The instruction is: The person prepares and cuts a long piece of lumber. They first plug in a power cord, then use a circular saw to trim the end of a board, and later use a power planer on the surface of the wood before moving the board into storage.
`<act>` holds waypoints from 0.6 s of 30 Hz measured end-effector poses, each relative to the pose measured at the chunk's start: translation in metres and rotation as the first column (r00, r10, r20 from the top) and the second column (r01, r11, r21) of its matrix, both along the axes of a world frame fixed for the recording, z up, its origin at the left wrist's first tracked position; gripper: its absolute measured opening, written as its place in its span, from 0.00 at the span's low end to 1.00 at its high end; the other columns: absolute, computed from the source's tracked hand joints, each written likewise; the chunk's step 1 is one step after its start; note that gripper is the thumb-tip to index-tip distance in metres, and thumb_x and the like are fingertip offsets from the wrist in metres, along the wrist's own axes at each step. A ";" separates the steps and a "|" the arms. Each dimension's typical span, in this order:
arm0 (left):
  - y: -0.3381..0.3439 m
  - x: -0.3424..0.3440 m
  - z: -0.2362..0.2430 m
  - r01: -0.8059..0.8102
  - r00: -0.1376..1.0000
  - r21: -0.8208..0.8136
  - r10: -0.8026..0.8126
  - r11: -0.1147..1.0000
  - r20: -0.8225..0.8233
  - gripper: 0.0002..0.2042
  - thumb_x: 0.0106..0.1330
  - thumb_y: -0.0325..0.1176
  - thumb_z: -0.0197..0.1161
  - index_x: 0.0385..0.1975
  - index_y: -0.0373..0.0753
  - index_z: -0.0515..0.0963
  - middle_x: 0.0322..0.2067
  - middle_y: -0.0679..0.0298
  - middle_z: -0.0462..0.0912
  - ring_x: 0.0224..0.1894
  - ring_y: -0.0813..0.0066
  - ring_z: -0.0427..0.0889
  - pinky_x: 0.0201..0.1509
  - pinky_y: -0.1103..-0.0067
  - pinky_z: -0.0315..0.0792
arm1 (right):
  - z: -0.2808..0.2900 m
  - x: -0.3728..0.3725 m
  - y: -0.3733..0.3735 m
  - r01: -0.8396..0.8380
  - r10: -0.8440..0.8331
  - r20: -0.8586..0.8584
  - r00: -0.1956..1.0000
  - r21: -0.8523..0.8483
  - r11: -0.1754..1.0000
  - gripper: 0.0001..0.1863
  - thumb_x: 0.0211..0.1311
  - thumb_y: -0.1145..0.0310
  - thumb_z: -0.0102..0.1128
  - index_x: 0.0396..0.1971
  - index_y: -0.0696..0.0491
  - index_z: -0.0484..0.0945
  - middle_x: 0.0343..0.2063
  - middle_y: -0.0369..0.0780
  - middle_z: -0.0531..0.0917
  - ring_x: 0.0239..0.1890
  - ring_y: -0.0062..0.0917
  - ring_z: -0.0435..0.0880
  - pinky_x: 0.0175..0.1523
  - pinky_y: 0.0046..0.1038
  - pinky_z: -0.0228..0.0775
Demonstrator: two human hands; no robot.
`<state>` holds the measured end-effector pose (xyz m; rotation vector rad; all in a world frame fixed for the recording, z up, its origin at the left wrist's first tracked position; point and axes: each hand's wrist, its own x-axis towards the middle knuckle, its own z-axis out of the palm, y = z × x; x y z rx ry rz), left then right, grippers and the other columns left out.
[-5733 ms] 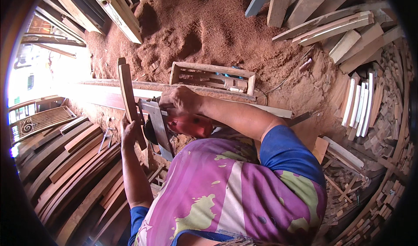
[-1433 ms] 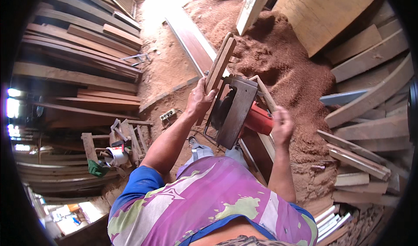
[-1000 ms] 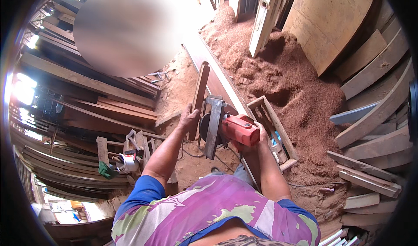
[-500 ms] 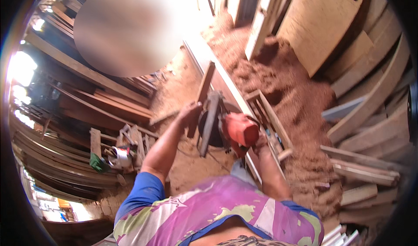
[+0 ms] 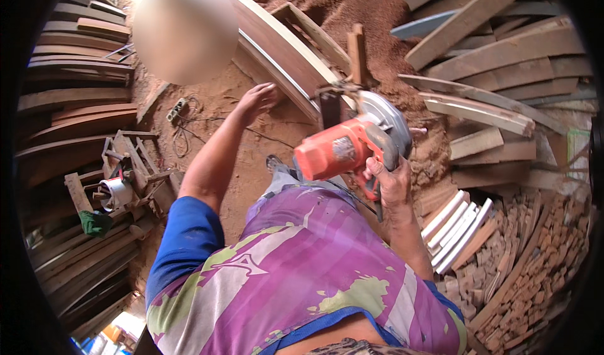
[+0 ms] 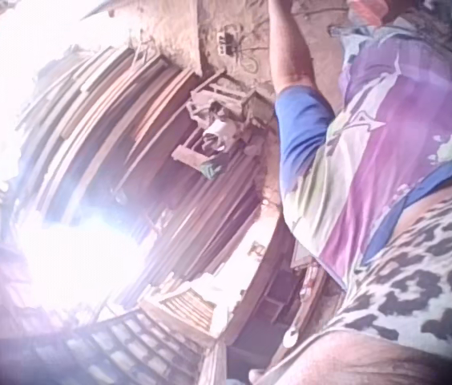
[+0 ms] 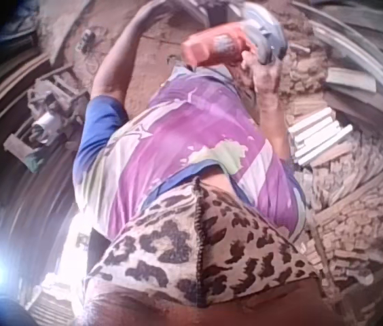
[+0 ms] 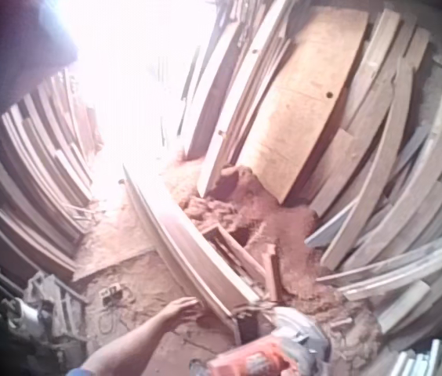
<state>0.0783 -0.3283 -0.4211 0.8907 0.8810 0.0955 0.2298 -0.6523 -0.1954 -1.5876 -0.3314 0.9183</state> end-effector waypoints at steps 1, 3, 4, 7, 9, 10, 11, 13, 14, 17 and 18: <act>-0.008 -0.028 -0.005 0.020 0.997 0.012 -0.019 1.000 -0.069 0.31 0.62 0.54 0.61 0.61 0.47 0.65 0.55 0.63 0.72 0.56 0.66 0.71 0.59 0.66 0.62 | -0.003 0.010 -0.021 -0.039 0.067 0.166 0.984 -0.167 0.985 0.13 0.55 0.68 0.65 0.36 0.60 0.78 0.21 0.39 0.81 0.23 0.22 0.79 0.33 0.26 0.72; -0.030 -0.079 -0.024 0.050 0.972 0.006 -0.047 0.999 -0.231 0.36 0.57 0.59 0.63 0.61 0.46 0.65 0.56 0.60 0.71 0.58 0.62 0.69 0.60 0.64 0.61 | -0.028 0.027 -0.071 0.032 0.108 0.397 0.911 -0.329 0.944 0.20 0.51 0.65 0.66 0.41 0.62 0.78 0.24 0.44 0.83 0.27 0.32 0.82 0.38 0.32 0.74; -0.044 -0.098 -0.020 -0.003 0.943 -0.032 -0.008 0.999 -0.332 0.26 0.59 0.55 0.63 0.53 0.47 0.72 0.46 0.66 0.77 0.49 0.68 0.74 0.51 0.66 0.65 | -0.033 0.030 -0.094 0.113 0.088 0.457 0.885 -0.395 0.912 0.21 0.49 0.64 0.67 0.41 0.62 0.78 0.26 0.46 0.84 0.29 0.35 0.83 0.40 0.34 0.73; -0.089 -0.190 -0.071 0.007 0.829 -0.004 -0.008 1.000 -0.559 0.28 0.58 0.57 0.63 0.54 0.47 0.73 0.42 0.64 0.80 0.44 0.67 0.77 0.47 0.63 0.68 | -0.061 0.045 -0.166 0.245 0.125 0.515 0.848 -0.590 0.770 0.13 0.53 0.68 0.65 0.32 0.62 0.79 0.21 0.39 0.83 0.19 0.21 0.80 0.26 0.26 0.72; -0.128 -0.215 -0.080 0.025 0.771 -0.020 -0.032 0.999 -0.637 0.27 0.58 0.55 0.64 0.52 0.44 0.75 0.40 0.63 0.81 0.41 0.68 0.78 0.46 0.66 0.70 | -0.075 0.056 -0.202 0.245 0.032 0.396 0.918 -0.629 0.738 0.15 0.53 0.67 0.64 0.35 0.63 0.79 0.22 0.40 0.83 0.18 0.23 0.80 0.26 0.27 0.72; -0.149 -0.222 -0.084 0.114 0.722 0.026 -0.066 0.993 -0.688 0.25 0.57 0.53 0.66 0.48 0.41 0.77 0.37 0.62 0.82 0.39 0.68 0.79 0.44 0.69 0.71 | -0.075 0.059 -0.215 0.235 0.041 0.360 0.932 -0.686 0.688 0.18 0.51 0.64 0.65 0.37 0.63 0.79 0.25 0.45 0.83 0.26 0.31 0.82 0.35 0.31 0.72; -0.163 -0.225 -0.087 0.216 0.665 0.064 -0.099 0.974 -0.740 0.24 0.57 0.50 0.67 0.45 0.37 0.80 0.34 0.62 0.83 0.37 0.69 0.80 0.42 0.73 0.73 | -0.077 0.058 -0.229 0.225 0.038 0.321 0.946 -0.740 0.634 0.22 0.48 0.61 0.66 0.40 0.62 0.79 0.29 0.50 0.84 0.35 0.39 0.83 0.44 0.35 0.72; -0.202 -0.203 -0.092 0.289 0.759 0.336 -0.001 0.897 -0.651 0.21 0.57 0.46 0.68 0.39 0.32 0.81 0.30 0.60 0.84 0.33 0.69 0.82 0.39 0.77 0.74 | -0.083 0.063 -0.245 0.206 0.078 0.324 0.943 -0.750 0.629 0.22 0.48 0.61 0.66 0.40 0.62 0.79 0.30 0.49 0.84 0.35 0.37 0.84 0.44 0.34 0.72; -0.211 -0.178 -0.084 0.363 0.760 0.333 -0.070 0.870 -0.646 0.21 0.56 0.46 0.67 0.39 0.33 0.80 0.32 0.56 0.84 0.36 0.67 0.82 0.42 0.73 0.75 | -0.083 0.062 -0.246 0.173 0.067 0.290 0.955 -0.723 0.669 0.22 0.48 0.61 0.66 0.40 0.62 0.79 0.31 0.49 0.84 0.35 0.36 0.84 0.44 0.34 0.72; -0.228 -0.062 -0.015 0.516 0.766 0.438 -0.168 0.736 -0.621 0.18 0.56 0.46 0.67 0.36 0.37 0.80 0.33 0.53 0.83 0.38 0.63 0.83 0.43 0.72 0.74 | -0.073 0.061 -0.236 0.109 0.099 0.272 0.957 -0.656 0.747 0.24 0.48 0.60 0.67 0.41 0.63 0.79 0.31 0.49 0.84 0.35 0.35 0.84 0.44 0.35 0.73; -0.234 -0.040 -0.018 0.503 0.819 0.546 -0.167 0.670 -0.549 0.18 0.54 0.45 0.68 0.35 0.36 0.79 0.33 0.54 0.83 0.38 0.60 0.82 0.42 0.71 0.74 | -0.073 0.059 -0.231 0.097 0.085 0.244 0.966 -0.649 0.755 0.24 0.49 0.59 0.67 0.41 0.63 0.79 0.31 0.50 0.83 0.36 0.36 0.84 0.45 0.36 0.73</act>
